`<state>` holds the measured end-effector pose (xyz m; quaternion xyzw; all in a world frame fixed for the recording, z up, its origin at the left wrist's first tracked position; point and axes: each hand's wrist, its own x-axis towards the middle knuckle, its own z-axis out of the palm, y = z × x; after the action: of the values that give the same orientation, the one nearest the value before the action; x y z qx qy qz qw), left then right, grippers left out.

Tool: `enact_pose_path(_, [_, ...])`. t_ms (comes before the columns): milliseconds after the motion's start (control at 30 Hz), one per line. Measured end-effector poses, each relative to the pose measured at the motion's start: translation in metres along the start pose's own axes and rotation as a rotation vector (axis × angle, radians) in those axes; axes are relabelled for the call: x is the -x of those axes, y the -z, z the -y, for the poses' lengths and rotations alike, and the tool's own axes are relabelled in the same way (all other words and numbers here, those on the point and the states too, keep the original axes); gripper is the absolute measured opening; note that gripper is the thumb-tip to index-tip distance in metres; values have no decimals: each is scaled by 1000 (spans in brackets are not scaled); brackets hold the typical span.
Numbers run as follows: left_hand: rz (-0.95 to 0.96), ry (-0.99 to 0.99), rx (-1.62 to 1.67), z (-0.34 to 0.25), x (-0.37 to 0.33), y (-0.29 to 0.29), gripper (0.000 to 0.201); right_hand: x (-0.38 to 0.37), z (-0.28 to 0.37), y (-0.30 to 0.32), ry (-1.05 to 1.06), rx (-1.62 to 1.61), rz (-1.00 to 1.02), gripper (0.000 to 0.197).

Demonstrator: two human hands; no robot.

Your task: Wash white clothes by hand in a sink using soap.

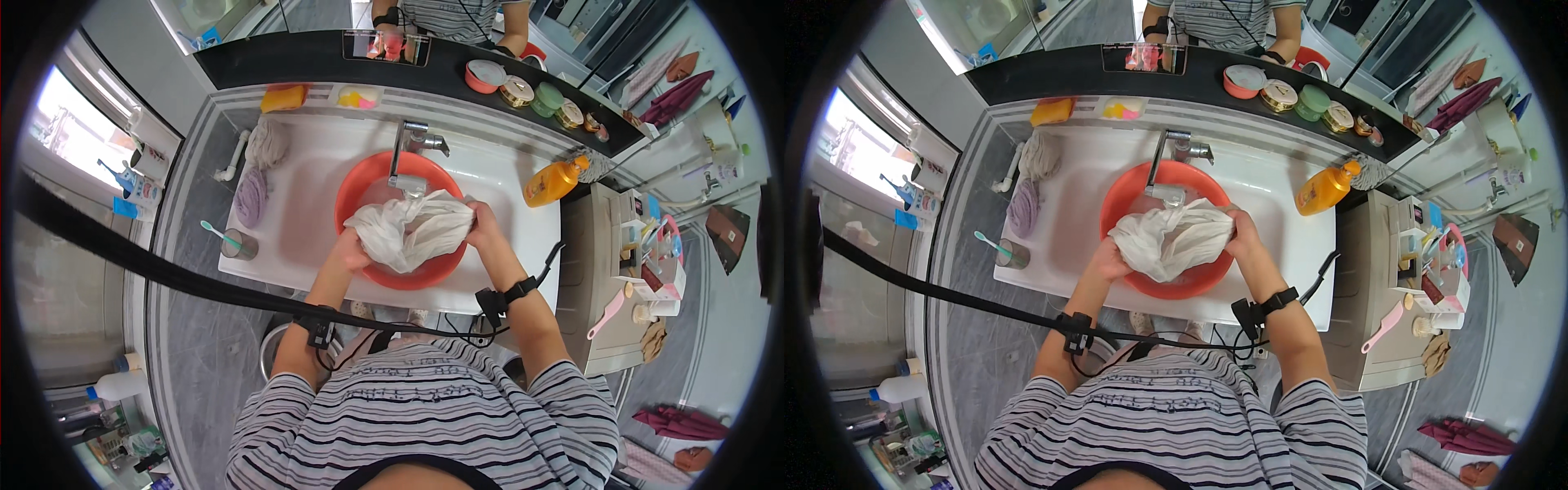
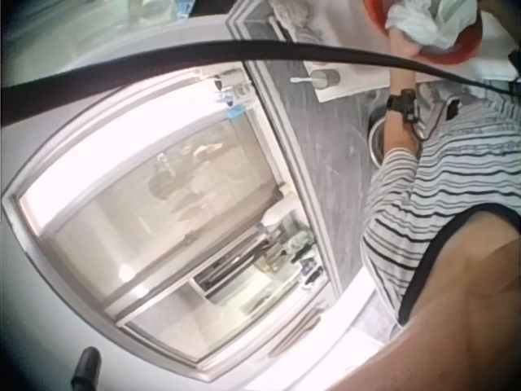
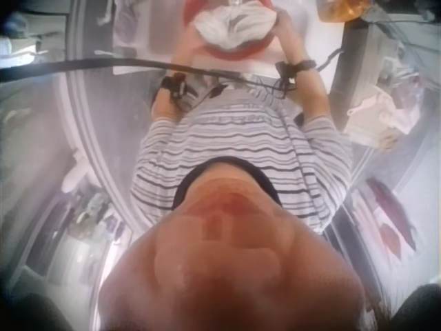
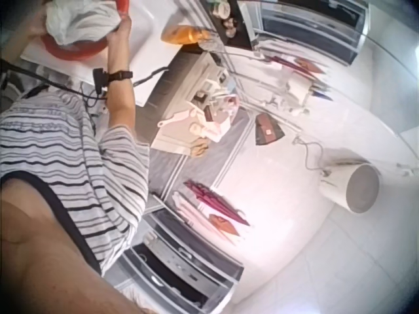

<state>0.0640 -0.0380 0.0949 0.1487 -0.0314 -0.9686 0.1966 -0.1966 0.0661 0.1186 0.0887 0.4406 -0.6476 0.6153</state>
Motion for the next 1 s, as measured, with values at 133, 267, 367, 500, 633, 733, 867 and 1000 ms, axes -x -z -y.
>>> enact_pose_path(133, [-27, 84, 102, 16, -13, 14, 45, 22, -3, -45, 457, 91, -97, 41])
enact_pose_path(267, [118, -480, -1219, 58, 5, -59, 84, 33, -20, -56, 577, 188, -112, 47])
enact_pose_path(367, [-150, 418, 84, 71, -13, -37, 105, 34, -59, -56, 652, 404, -70, 43])
enact_pose_path(500, [-275, 47, -202, 69, -44, -29, 88, 53, -111, -57, 834, 906, -234, 30])
enact_pose_path(633, [-64, 159, -64, 63, -45, -31, 59, 56, -117, -52, 1003, 1111, -154, 26])
enact_pose_path(733, [-246, 102, -109, 67, -71, 15, 54, 48, -111, -56, 1244, 1376, -171, 24])
enact_pose_path(867, [-458, 21, -170, 85, -89, 46, 47, -1, -93, -33, 1081, 1206, -332, 25])
enact_pose_path(1000, [-532, 25, -412, 104, -96, 29, 39, -47, -86, 12, 775, 1076, -568, 23])
